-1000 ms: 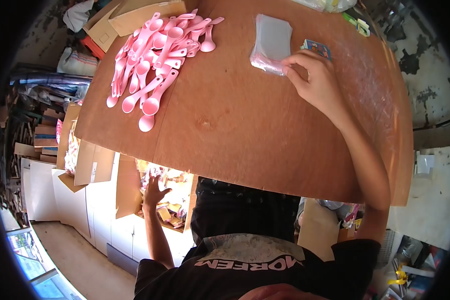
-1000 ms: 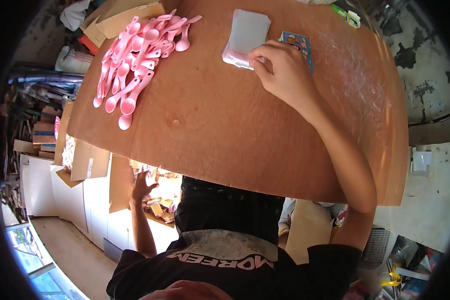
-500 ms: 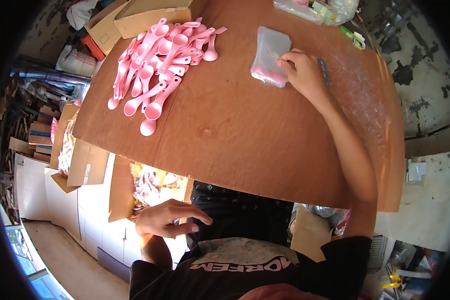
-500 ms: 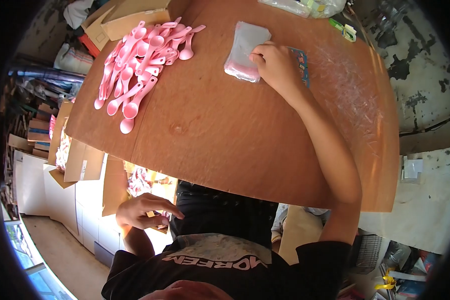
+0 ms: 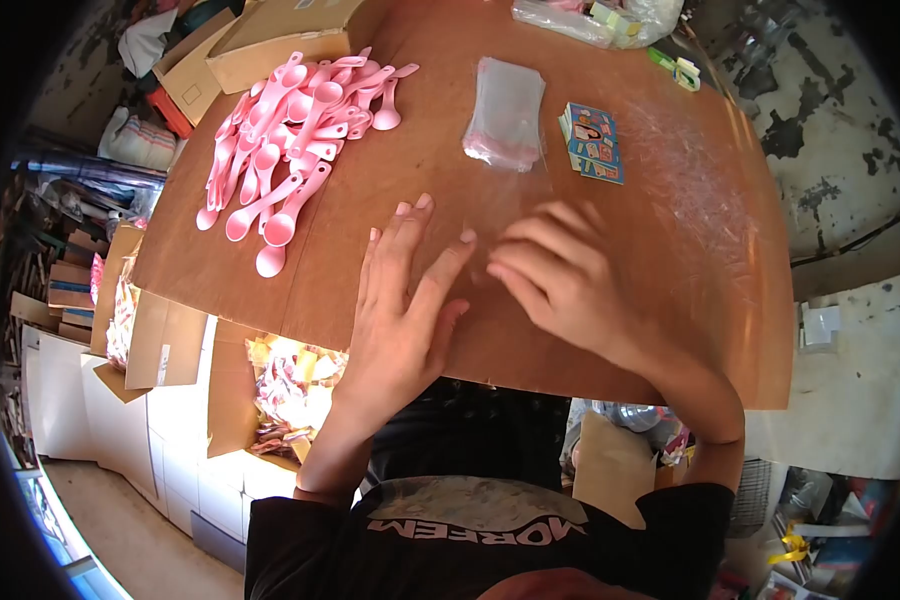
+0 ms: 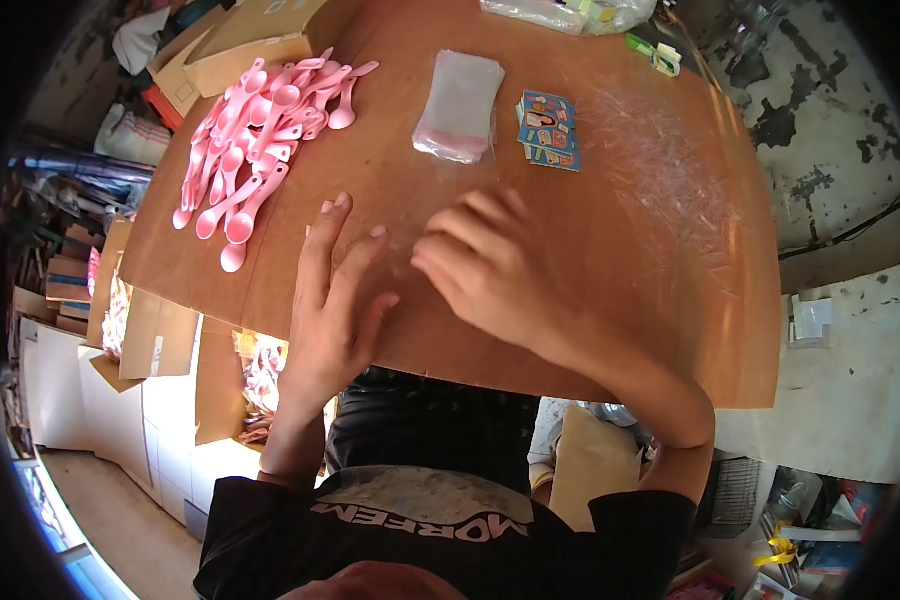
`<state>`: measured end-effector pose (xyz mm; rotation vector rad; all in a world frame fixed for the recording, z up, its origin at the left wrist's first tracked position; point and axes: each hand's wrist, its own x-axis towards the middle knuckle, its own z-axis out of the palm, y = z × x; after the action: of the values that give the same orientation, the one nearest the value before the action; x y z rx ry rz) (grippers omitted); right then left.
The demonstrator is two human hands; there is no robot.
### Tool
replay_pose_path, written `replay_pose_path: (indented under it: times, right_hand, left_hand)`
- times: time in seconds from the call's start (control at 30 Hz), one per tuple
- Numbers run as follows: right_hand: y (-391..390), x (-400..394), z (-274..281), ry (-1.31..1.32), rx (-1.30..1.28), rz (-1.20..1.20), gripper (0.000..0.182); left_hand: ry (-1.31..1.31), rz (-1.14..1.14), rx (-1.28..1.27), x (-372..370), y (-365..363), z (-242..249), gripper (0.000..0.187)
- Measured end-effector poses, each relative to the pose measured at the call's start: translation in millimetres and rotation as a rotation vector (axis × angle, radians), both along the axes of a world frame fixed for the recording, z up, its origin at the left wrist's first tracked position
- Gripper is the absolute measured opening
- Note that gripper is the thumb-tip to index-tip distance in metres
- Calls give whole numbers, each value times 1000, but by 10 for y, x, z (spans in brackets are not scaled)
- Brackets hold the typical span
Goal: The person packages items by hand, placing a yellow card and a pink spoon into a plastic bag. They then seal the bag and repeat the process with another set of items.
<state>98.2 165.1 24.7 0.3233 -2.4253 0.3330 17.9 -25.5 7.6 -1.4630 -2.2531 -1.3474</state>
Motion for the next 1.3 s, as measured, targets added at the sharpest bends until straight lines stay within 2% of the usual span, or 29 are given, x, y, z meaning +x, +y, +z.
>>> replay_pose_path:
  times: [0.03, 0.07, 0.1, 0.17, 0.2, 0.23, 0.3, 0.33, 0.37, 0.4, 0.53, 0.57, 0.63, 0.73, 0.8, 0.9, 1.07, 1.17, 1.3]
  right_hand:
    - [-91, 101, 20, -48, -56, 50, 10]
    - [-161, 199, 72, -107, -106, 95, 11]
    - [-189, 260, 76, -106, -104, 92, 11]
    - [-218, 350, 82, -222, -354, 231, 11]
    - [-173, 361, 166, -269, -363, 289, 12]
    - [-103, 364, 185, -267, -361, 285, 12]
    - [92, 346, 240, -379, -473, 64, 10]
    - [348, 263, 181, -254, -361, -101, 13]
    - [645, 144, 55, -132, -253, -259, 16]
    - [862, 86, 1, -111, -180, -308, 20]
    - [1155, -57, -73, -29, -45, -418, 34]
    - [1154, -58, -85, -27, -40, -417, 34]
    - [1061, -72, -94, -12, -210, -456, 40]
    - [945, -116, -115, -24, -279, -511, 37]
    - [966, -206, -180, -31, -320, -514, 34]
    - [1040, -377, -206, -12, -343, -500, 28]
    - [1063, -765, -219, 59, -343, -388, 22]
    - [946, -1007, -171, -27, -288, -440, 23]
    - [771, -1301, -183, -121, -99, -345, 22]
  left_hand:
    - [166, 26, -66, -2, 25, -16, 50]
    - [104, -19, 36, 7, 59, -52, 35]
    - [105, -22, 39, -15, 46, -66, 35]
    - [179, -202, 20, -74, -25, -91, 14]
    - [134, -208, 71, -65, -16, -100, 9]
    - [136, -213, 74, -60, -19, -93, 9]
    - [-16, -293, 182, -66, -45, -76, 11]
    - [-12, -303, 193, -74, -52, -99, 11]
    - [-154, -334, 283, -91, -73, -155, 12]
    - [-297, -364, 372, -91, -85, -186, 13]
    - [-387, -325, 415, -44, -142, -182, 13]
    - [-409, -307, 405, -44, -165, -188, 13]
    - [-429, -283, 399, -52, -197, -211, 14]
    - [-501, -272, 437, -29, -234, -255, 12]
    - [-683, -250, 482, 11, -229, -257, 11]
    - [-592, -291, 475, 10, -237, -319, 9]
    - [-651, -258, 508, 20, -250, -319, 10]
    - [-636, -248, 510, 19, -279, -333, 10]
    - [-613, -246, 485, -8, -316, -284, 10]
